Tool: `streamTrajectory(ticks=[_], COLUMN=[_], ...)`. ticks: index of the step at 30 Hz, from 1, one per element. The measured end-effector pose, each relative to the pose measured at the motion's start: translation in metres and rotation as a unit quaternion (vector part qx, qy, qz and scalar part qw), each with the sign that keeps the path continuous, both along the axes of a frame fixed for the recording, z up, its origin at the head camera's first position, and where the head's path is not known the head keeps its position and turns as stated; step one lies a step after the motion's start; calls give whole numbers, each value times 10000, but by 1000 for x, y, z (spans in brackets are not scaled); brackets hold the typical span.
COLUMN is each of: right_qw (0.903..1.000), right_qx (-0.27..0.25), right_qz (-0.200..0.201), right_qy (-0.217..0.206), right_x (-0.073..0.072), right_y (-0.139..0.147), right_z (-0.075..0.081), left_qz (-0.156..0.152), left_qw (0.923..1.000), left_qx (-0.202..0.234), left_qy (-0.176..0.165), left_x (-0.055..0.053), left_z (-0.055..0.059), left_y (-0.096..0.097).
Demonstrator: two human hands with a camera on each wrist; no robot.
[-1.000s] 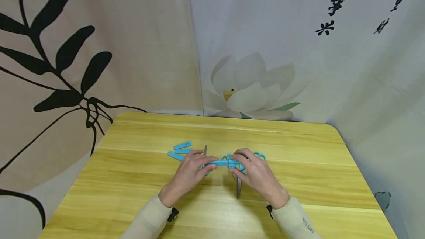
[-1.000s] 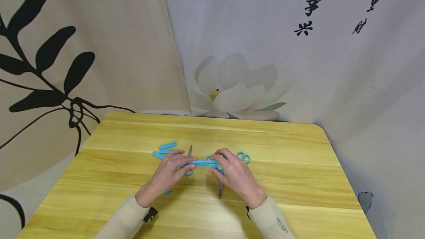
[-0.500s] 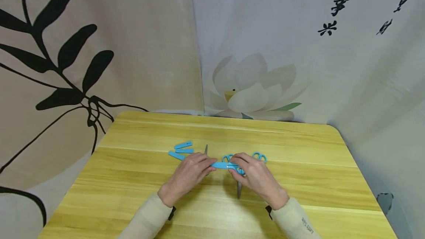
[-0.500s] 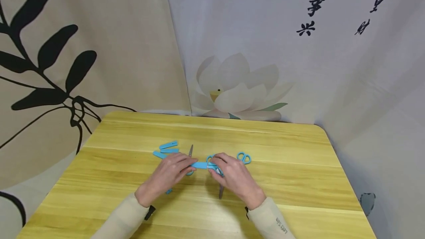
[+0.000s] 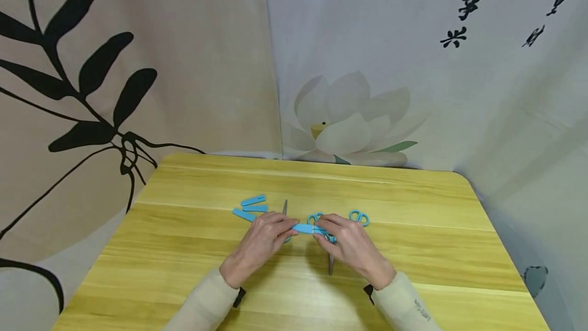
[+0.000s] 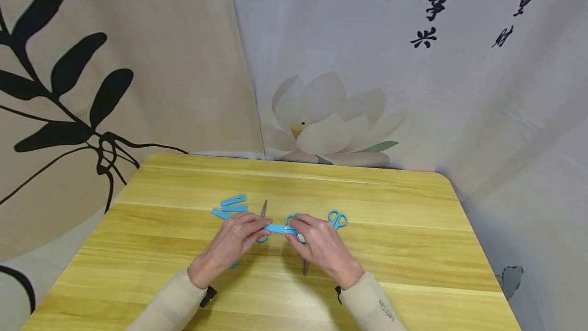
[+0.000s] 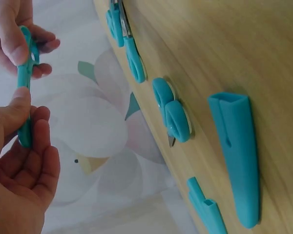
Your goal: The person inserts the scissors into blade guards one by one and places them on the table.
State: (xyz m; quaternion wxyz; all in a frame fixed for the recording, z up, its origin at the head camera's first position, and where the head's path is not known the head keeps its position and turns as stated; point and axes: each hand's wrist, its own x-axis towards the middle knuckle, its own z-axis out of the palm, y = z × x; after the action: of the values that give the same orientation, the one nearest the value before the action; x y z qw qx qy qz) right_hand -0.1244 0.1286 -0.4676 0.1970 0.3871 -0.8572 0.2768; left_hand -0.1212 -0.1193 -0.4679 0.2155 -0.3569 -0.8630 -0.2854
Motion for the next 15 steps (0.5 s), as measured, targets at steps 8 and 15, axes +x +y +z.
streamTrajectory(ticks=[8, 15], right_qw=[9998, 9995], right_qx=[42, 216], right_qz=[30, -98], right_qy=[192, 211], right_x=[-1, 1], right_y=[2, -1], right_z=[-3, 1], left_qz=[-123, -236], left_qw=[9999, 9996], left_qx=[81, 134], left_qy=[22, 89], left_x=[-3, -5], left_z=[2, 1], left_y=[2, 3])
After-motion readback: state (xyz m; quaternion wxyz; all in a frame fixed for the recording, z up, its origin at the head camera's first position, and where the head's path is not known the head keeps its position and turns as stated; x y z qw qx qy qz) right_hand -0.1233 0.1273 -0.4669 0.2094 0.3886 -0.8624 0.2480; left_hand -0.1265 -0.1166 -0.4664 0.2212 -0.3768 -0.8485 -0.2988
